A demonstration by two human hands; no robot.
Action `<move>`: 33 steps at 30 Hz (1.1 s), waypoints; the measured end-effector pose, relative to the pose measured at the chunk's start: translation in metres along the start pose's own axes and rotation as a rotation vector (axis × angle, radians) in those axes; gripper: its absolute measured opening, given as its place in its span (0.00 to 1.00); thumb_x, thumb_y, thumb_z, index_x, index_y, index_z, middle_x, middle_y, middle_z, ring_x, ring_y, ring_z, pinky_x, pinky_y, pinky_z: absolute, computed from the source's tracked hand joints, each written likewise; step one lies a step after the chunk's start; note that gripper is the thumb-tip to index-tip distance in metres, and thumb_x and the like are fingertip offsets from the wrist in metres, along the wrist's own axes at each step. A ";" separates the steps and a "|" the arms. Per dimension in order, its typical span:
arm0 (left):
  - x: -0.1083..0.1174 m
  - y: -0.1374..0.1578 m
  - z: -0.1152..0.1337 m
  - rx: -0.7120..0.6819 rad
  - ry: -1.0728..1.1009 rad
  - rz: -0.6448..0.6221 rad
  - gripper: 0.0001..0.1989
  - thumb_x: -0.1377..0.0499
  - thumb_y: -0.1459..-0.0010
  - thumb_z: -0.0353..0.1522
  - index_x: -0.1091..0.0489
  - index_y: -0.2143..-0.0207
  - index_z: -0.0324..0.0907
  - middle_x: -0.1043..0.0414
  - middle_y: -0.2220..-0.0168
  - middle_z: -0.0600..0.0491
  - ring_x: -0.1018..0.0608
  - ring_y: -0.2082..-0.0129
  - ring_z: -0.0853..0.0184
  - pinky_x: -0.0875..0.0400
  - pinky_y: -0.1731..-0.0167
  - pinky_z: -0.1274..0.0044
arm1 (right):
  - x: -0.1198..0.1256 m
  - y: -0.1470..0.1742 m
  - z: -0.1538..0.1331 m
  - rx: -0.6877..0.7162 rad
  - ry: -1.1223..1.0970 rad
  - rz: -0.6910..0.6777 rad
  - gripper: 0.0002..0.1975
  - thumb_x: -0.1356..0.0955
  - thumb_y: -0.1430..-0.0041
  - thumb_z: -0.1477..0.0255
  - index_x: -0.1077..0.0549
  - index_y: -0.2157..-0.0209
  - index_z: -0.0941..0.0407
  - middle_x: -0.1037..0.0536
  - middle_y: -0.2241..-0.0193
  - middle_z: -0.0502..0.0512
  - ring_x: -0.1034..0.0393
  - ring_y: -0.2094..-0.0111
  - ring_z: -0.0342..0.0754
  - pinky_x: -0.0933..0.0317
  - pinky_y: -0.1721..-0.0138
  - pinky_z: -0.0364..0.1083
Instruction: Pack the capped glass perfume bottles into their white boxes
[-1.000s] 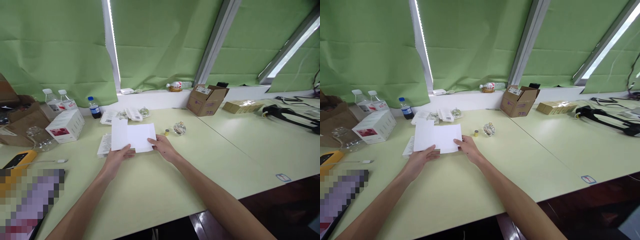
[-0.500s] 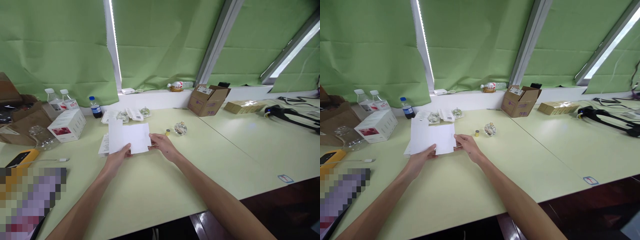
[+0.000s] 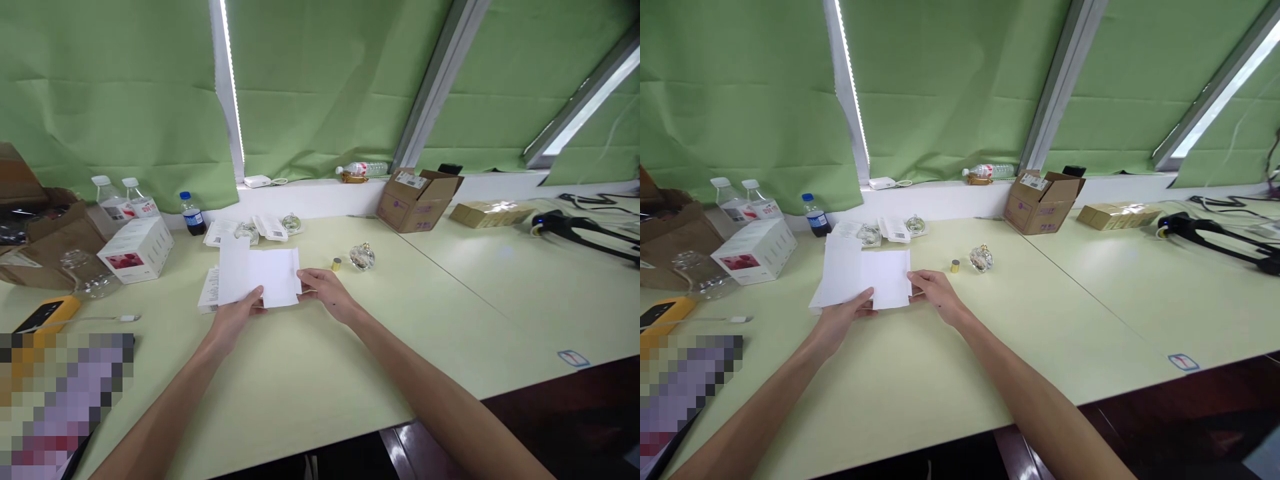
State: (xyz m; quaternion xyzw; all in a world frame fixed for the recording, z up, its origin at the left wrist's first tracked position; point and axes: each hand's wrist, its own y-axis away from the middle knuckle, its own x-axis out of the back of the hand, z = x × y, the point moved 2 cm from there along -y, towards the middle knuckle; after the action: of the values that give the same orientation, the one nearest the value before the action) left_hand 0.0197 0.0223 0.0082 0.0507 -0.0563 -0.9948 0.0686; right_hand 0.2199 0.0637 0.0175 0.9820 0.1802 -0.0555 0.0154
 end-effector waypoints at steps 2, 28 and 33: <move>0.001 -0.001 -0.001 0.002 0.002 -0.004 0.22 0.35 0.52 0.39 0.30 0.56 0.38 0.28 0.52 0.42 0.22 0.61 0.58 0.23 0.64 0.65 | 0.001 0.000 0.000 0.004 0.008 -0.010 0.18 0.32 0.47 0.58 0.23 0.63 0.58 0.22 0.65 0.57 0.27 0.64 0.49 0.31 0.61 0.48; 0.014 -0.009 0.014 -0.234 0.056 0.053 0.19 0.38 0.47 0.38 0.28 0.55 0.38 0.28 0.50 0.47 0.25 0.53 0.59 0.28 0.51 0.64 | 0.028 -0.006 -0.006 0.289 0.478 0.448 0.09 0.36 0.48 0.68 0.27 0.68 0.58 0.26 0.75 0.53 0.34 0.75 0.44 0.37 0.79 0.41; 0.014 -0.009 0.014 -0.241 0.036 -0.006 0.20 0.39 0.47 0.38 0.29 0.52 0.41 0.29 0.49 0.48 0.26 0.51 0.59 0.26 0.53 0.64 | 0.033 -0.010 -0.003 0.281 0.335 0.382 0.11 0.36 0.46 0.65 0.28 0.66 0.57 0.24 0.70 0.53 0.32 0.73 0.43 0.34 0.75 0.42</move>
State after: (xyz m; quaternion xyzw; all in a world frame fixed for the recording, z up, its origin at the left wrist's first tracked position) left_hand 0.0029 0.0309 0.0193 0.0600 0.0652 -0.9934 0.0724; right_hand 0.2477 0.0847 0.0165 0.9861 -0.0175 0.0868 -0.1405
